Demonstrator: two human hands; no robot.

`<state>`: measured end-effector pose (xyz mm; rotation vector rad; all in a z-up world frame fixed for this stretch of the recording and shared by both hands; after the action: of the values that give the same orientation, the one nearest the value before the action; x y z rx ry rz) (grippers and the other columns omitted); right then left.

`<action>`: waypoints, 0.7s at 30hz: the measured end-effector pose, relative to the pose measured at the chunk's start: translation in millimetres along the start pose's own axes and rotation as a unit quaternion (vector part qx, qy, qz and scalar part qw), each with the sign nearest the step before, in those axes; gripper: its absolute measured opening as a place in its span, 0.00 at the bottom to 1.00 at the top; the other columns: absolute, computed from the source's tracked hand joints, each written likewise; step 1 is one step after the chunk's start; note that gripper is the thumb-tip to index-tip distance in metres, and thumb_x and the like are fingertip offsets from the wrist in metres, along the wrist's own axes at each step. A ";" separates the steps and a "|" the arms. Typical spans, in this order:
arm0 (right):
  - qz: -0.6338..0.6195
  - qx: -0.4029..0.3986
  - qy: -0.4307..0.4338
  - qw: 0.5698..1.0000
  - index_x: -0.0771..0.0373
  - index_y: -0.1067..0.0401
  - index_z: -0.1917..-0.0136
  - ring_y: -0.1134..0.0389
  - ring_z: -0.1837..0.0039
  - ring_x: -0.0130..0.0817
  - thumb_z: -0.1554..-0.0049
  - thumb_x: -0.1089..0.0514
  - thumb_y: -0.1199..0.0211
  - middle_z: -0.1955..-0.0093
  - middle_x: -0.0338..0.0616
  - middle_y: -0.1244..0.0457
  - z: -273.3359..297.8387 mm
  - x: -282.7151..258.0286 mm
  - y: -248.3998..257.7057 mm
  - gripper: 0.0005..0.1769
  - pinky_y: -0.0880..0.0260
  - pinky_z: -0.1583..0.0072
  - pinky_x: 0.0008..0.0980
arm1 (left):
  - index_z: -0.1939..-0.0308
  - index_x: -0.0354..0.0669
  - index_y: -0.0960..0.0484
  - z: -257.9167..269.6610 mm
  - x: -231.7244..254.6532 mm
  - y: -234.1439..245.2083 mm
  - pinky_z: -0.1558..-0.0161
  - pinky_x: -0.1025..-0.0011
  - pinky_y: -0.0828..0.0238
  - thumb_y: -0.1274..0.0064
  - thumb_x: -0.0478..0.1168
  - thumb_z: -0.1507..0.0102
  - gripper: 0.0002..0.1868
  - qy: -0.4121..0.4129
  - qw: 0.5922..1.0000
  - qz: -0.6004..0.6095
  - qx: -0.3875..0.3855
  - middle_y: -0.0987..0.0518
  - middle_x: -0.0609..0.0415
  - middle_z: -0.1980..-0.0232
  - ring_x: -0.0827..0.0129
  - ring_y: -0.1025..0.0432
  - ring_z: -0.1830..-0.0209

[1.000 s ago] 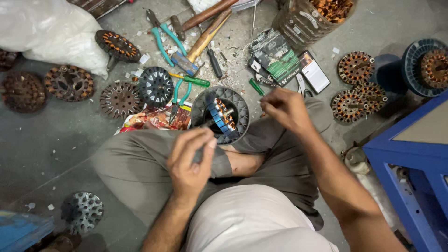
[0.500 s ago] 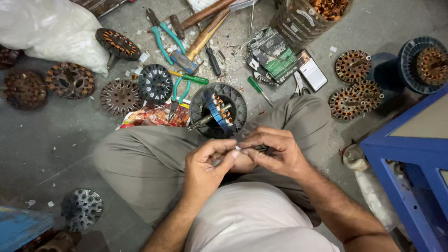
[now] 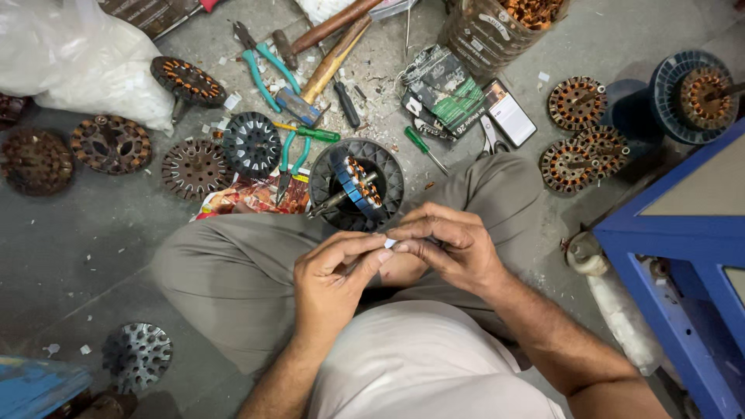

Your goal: The person is repairing an electric motor stator by inserting small white insulating pieces into the slots of the copper windings. They use a green screwdriver to push the pieces into place and rotate the stator to access different slots.

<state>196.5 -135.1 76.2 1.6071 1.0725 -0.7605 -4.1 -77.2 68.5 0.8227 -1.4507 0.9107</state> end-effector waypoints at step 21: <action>-0.041 0.013 -0.013 0.999 0.67 0.21 0.47 0.27 0.46 0.35 0.43 0.67 0.31 0.48 0.48 0.30 -10.3 2.2 -4.1 0.09 0.25 0.45 0.32 | 0.57 0.39 0.14 -9.3 9.0 3.4 0.57 0.73 0.21 0.36 0.31 0.38 0.07 -0.148 0.980 -0.132 0.015 0.14 0.51 0.57 0.67 0.17 0.58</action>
<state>193.4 -124.2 75.5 1.5780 1.1204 -0.8503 -3.7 -67.2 77.4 1.1812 -1.5383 0.6278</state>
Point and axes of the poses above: each hand's wrist, its own z-axis away from the middle knuckle, its own y-axis out of the back of the hand, x = y × z, the point moved 1 cm from there along -z, towards the middle knuckle
